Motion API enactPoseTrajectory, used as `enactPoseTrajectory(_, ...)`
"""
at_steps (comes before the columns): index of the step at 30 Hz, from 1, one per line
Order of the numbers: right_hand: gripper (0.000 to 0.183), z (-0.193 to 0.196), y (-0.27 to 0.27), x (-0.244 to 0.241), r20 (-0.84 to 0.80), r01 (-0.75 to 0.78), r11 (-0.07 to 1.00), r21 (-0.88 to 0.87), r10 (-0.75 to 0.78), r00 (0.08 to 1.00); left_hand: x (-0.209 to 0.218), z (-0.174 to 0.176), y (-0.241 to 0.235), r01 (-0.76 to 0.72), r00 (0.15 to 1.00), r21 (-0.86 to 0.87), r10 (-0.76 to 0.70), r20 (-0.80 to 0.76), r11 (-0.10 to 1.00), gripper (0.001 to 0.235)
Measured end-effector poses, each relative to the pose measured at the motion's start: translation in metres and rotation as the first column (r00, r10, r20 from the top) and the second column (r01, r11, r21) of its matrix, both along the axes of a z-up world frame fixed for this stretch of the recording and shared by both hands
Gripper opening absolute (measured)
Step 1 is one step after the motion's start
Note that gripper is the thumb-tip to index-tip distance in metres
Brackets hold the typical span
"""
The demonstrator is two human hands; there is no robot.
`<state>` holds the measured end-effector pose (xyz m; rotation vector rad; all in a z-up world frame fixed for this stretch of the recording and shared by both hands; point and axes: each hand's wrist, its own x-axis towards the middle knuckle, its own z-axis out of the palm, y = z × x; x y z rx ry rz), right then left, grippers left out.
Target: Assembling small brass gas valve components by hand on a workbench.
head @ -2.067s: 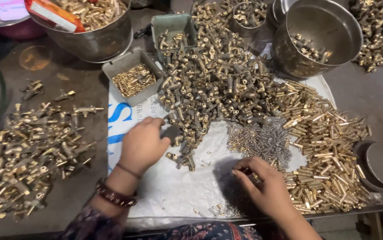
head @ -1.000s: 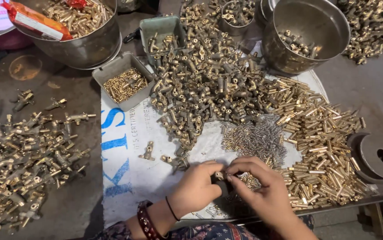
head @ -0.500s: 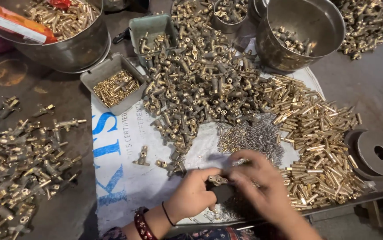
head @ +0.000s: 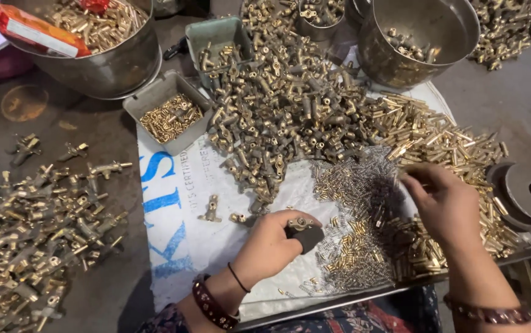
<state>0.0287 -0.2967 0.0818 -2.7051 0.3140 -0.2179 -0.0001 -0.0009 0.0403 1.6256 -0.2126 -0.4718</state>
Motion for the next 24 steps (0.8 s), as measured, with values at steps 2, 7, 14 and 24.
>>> enactPoseTrajectory(2,0.021,0.004,0.025,-0.017,-0.002,-0.086,0.953,0.291,0.091,0.996,-0.001,-0.005,-0.002,0.024,0.996,0.000,-0.024,-0.083,1.000,0.034)
enactPoseTrajectory(7,0.019,-0.019,0.074,-0.037,0.053,-0.260,0.641,0.722,0.324,0.945,0.000,-0.020,-0.004,0.039,0.980,0.074,-0.023,-0.199,0.996,0.036)
enactPoseTrajectory(14,0.020,-0.037,0.078,-0.034,-0.059,-0.138,0.449,0.883,0.398,0.915,-0.004,-0.018,-0.001,0.058,0.986,0.063,-0.067,0.151,0.996,0.025)
enactPoseTrajectory(24,0.019,-0.026,0.080,-0.041,0.086,-0.421,0.495,0.761,0.565,0.821,-0.007,-0.060,-0.006,0.199,0.979,-0.140,-0.204,-0.019,0.970,0.020)
